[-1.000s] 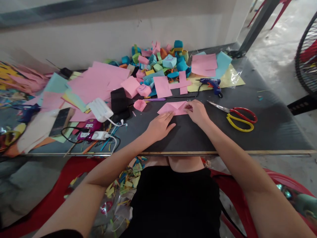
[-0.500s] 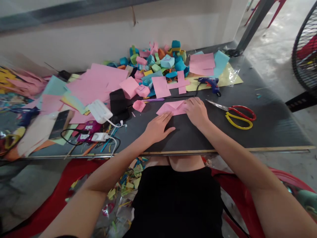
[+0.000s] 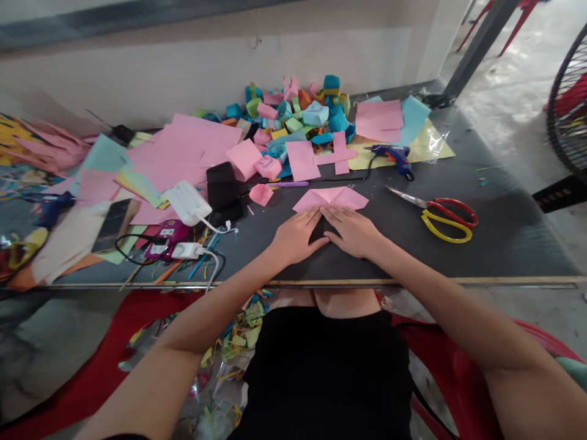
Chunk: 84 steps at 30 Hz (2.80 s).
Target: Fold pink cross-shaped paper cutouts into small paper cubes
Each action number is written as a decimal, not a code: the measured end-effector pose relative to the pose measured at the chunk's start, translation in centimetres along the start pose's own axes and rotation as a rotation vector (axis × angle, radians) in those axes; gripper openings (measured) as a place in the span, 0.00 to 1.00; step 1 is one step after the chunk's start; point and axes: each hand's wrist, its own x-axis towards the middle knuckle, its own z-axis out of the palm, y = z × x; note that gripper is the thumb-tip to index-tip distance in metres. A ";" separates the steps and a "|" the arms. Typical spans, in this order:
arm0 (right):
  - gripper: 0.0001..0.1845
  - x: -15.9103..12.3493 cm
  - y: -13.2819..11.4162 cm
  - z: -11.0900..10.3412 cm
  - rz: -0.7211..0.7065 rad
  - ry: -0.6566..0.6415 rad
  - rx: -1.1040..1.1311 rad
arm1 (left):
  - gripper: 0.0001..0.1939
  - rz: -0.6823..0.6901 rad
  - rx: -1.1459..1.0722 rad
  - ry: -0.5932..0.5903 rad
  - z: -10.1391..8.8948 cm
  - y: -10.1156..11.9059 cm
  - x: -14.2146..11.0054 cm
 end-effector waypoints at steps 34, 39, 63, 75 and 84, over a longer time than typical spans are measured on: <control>0.29 -1.3 -8.7 -1.8 -0.148 0.068 -0.125 | 0.28 -0.043 -0.024 -0.115 -1.4 -2.9 4.3; 0.30 0.2 -2.7 -3.6 -0.059 0.087 0.177 | 0.25 0.184 -0.052 -0.257 -2.0 -6.1 6.0; 0.21 -0.1 0.9 -2.7 -0.092 0.087 -0.173 | 0.18 0.314 -0.017 0.041 -0.7 -3.6 1.6; 0.24 0.6 2.2 -2.7 -0.052 0.091 0.061 | 0.15 0.216 -0.087 0.119 0.1 -4.4 2.0; 0.17 1.6 2.8 -2.0 0.194 0.170 0.058 | 0.14 0.070 -0.226 0.187 0.8 -4.6 2.6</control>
